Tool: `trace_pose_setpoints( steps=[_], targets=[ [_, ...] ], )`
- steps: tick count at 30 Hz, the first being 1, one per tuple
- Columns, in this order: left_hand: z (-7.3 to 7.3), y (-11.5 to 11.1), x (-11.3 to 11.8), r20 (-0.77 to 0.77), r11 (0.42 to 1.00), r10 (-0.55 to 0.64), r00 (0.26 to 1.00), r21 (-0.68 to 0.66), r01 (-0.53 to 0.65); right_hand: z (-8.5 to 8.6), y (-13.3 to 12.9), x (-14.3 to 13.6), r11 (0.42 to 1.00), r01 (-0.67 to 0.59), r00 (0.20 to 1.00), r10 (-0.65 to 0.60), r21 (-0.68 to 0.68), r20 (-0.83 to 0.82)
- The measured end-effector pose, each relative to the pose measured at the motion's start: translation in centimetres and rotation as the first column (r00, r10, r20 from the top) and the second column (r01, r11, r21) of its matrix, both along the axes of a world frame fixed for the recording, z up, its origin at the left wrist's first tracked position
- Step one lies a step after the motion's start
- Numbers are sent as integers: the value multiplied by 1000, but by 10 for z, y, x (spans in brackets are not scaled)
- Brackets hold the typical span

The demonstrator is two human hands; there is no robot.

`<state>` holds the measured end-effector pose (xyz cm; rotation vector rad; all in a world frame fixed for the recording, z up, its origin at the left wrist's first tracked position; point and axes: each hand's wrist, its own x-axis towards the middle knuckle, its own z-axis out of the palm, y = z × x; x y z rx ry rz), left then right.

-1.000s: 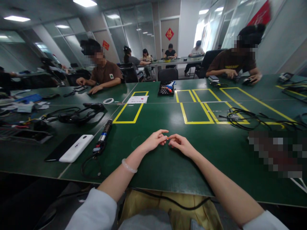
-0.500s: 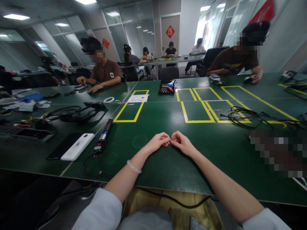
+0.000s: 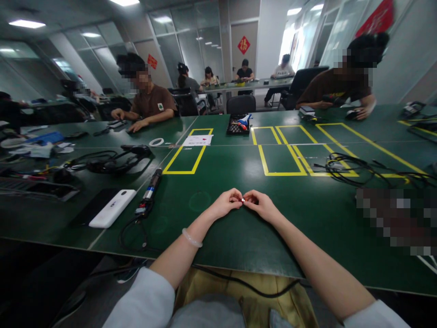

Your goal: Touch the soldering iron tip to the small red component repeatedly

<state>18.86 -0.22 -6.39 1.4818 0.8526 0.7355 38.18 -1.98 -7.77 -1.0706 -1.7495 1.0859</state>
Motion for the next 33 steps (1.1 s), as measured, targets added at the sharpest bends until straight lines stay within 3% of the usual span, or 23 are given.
trace_pose_setpoints(
  steps=[7,10,13,16,18,20,22,24,28,33],
  targets=[
    [14,-4,-12,-115,995,-9,993,-104,-3,-1,2,3,1000,29,999,-29,4,30],
    [26,-10,-37,-264,1000,-22,964,2,23,-1,2,3,1000,25,999,-26,13,40],
    [36,-20,-80,-457,975,104,884,221,-1,0,0,3,1000,28,998,-28,11,62],
    [41,-27,-142,-584,861,395,709,504,-64,1,0,2,999,28,997,-29,16,76],
    [40,-29,-190,-597,742,598,535,664,-89,1,0,2,1000,22,997,-24,19,80],
    [35,-31,-238,-610,676,713,346,729,-108,1,0,2,1000,17,996,-19,17,83],
    [27,-33,-280,-669,698,713,209,704,-128,1,-1,2,1000,19,996,-20,14,87],
    [19,-38,-309,-736,750,662,144,644,-151,3,-2,1,1000,20,995,-21,15,94],
    [11,-45,-326,-790,803,593,156,567,-182,4,-2,1,1000,15,994,-17,17,112],
    [17,-45,-304,-739,762,647,189,620,-188,1,-2,1,1000,5,995,-7,16,95]
  ],
)
